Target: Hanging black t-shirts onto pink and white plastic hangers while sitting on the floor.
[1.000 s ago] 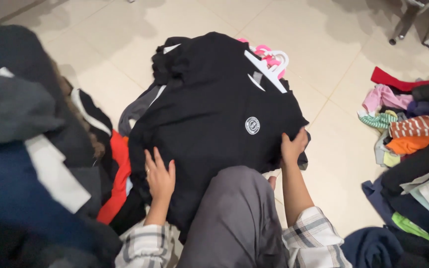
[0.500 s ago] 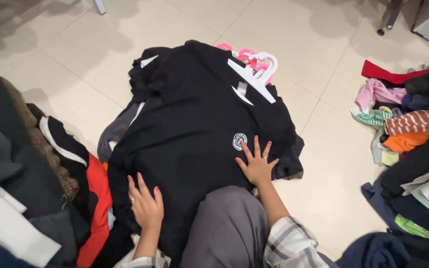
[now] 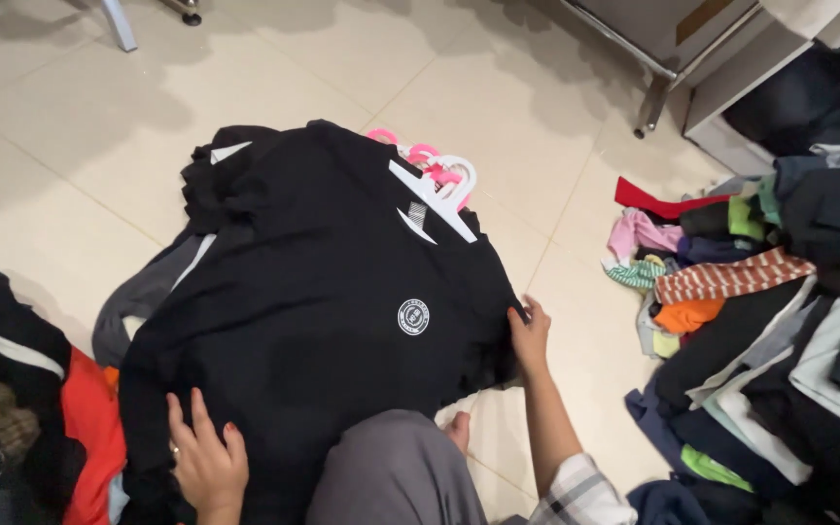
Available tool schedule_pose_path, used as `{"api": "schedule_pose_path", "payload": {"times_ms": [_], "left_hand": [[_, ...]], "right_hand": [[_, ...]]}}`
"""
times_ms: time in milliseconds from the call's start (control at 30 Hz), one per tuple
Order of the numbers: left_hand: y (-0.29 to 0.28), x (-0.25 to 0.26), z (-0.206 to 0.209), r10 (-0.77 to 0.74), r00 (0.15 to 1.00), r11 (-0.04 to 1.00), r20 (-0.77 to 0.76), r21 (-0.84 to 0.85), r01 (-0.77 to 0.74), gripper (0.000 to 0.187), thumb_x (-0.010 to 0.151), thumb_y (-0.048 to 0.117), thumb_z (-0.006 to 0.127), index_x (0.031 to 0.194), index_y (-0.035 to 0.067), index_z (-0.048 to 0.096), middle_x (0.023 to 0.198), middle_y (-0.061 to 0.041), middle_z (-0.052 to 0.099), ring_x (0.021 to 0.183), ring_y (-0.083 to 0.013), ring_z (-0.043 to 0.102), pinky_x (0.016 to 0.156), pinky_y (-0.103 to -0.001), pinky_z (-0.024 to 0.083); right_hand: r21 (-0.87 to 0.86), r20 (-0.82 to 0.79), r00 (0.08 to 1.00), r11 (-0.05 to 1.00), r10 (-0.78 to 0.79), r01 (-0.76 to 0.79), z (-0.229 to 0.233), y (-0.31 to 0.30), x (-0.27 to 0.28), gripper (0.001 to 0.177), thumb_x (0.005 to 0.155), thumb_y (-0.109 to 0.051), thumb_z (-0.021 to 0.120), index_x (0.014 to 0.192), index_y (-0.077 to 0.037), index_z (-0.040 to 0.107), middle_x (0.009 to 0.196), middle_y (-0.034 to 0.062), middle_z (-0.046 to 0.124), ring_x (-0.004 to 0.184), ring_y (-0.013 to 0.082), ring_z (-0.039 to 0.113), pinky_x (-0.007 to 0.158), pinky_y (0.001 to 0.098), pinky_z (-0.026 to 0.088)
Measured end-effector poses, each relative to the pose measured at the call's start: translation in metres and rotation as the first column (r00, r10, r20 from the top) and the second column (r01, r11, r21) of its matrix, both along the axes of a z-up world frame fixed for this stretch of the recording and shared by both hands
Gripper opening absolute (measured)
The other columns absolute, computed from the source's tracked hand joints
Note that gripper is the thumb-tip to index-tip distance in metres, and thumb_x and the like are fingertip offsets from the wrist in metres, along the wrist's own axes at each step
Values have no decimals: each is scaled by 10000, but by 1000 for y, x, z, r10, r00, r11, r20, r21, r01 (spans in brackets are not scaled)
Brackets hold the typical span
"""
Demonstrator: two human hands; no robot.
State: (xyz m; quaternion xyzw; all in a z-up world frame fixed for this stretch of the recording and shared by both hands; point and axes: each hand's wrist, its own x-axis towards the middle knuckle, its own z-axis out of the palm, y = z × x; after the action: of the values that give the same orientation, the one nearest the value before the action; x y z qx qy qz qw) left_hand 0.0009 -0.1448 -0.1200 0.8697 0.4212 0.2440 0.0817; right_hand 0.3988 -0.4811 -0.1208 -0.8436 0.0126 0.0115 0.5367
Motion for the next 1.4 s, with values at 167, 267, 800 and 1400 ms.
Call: {"api": "schedule_pose_path", "payload": {"times_ms": [167,267,800,1400], "left_hand": [[-2,1,4,43,994,998,-101,-45,-48,754,863,231,577,1593,97,447,1665,-243,384,1010,-427,676,708,-448,600],[-1,2,1,27,997,997,-72,-72,-32,760,860,229,565,1597,102,426,1668,-246,365,1017,-444,673,693,-461,602],[0,3,0,25,999,992,-39,-120,-29,767,867,241,574,1608,141,401,1684,-223,338,969,-398,693,665,-413,587],[3,3,5,3,996,992,-88,-125,-14,755,868,231,560,1595,107,397,1669,-247,332,838,-328,692,560,-352,581]], "right_hand": [[-269,-65,996,960,57,-73,37,2,12,146,877,-134,686,892,-6,755,807,101,679,585,187,600,573,314,518],[-251,67,996,967,57,-39,42,2,12,127,937,-136,622,911,-40,702,786,51,665,720,162,599,683,279,492],[-158,-543,836,968,78,-193,56,-27,17,190,888,-252,733,836,-72,706,875,91,686,887,229,603,803,380,475],[-339,-16,987,928,157,-153,104,3,24,97,1017,-123,604,1006,-30,626,784,137,697,505,189,576,468,304,453]]}}
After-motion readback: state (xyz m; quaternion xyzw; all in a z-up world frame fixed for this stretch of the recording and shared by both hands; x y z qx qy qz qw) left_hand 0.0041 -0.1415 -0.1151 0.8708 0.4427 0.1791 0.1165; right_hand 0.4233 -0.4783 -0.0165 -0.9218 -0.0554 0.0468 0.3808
